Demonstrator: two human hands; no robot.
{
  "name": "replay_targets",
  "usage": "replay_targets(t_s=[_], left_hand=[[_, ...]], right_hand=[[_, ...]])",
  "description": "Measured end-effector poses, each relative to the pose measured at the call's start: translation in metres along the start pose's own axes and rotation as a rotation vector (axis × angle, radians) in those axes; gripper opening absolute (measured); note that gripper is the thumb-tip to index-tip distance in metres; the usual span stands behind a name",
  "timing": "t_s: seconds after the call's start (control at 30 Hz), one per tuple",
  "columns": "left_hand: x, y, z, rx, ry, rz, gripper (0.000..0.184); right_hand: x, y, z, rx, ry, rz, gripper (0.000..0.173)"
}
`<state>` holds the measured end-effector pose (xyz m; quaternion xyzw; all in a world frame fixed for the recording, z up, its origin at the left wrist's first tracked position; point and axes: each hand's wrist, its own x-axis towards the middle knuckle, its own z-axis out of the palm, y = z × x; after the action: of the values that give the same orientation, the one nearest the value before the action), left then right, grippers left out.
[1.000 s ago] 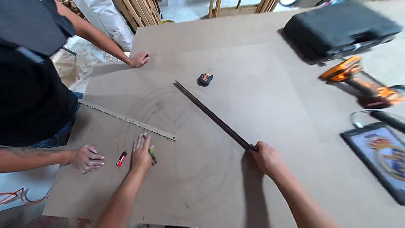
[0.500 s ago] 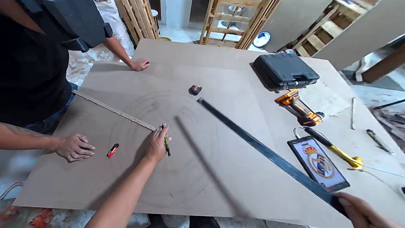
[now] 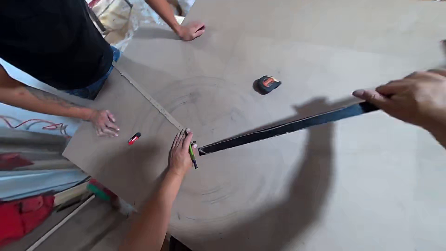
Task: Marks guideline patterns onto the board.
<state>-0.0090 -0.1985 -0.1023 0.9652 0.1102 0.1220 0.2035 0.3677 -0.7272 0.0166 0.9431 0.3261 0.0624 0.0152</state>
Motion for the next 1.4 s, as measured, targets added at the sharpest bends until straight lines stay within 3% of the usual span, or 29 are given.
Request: replay_targets(t_s=[0.1,0.2,0.3,0.37,0.53,0.67,0.77,0.93,1.17,1.4], left_hand=[[0.002,0.001,0.004,0.038,-0.008,0.000,0.050],[0.003,0.002,0.000,0.015,0.009,0.005,0.050],[0.008,0.007,-0.005,-0.017,-0.005,0.003,0.050],[0.006,0.004,-0.003,-0.032,0.007,0.014,0.050],[0.004,-0.002,0.002,-0.052,0.048,0.074,0.058],[0.017,0.000,0.007,-0.131,0.110,0.154,0.050],[0.033,0.004,0.008,-0.186,0.068,0.135,0.047],[0.051,0.002,0.009,-0.284,0.077,0.112,0.034],[0.049,0.006,0.006,-0.201,0.152,0.048,0.026],[0.043,0.001,0.004,-0.245,0.150,0.054,0.028]], right_hand=[[0.053,0.006,0.060,0.034,-0.074,0.118,0.083],[0.069,-0.084,0.055,0.348,-0.086,0.232,0.063],[0.026,-0.187,0.072,0.570,-0.015,-0.007,0.070],[-0.004,-0.219,0.100,0.589,-0.012,-0.087,0.077],[0.036,-0.217,0.113,0.608,0.099,-0.019,0.058],[0.048,-0.227,0.111,0.633,0.129,0.074,0.057],[0.053,-0.240,0.110,0.582,0.132,0.099,0.057],[0.068,-0.251,0.111,0.590,0.134,-0.022,0.044],[0.084,-0.251,0.115,0.664,0.143,-0.234,0.032],[0.091,-0.228,0.142,0.678,0.173,-0.296,0.044]])
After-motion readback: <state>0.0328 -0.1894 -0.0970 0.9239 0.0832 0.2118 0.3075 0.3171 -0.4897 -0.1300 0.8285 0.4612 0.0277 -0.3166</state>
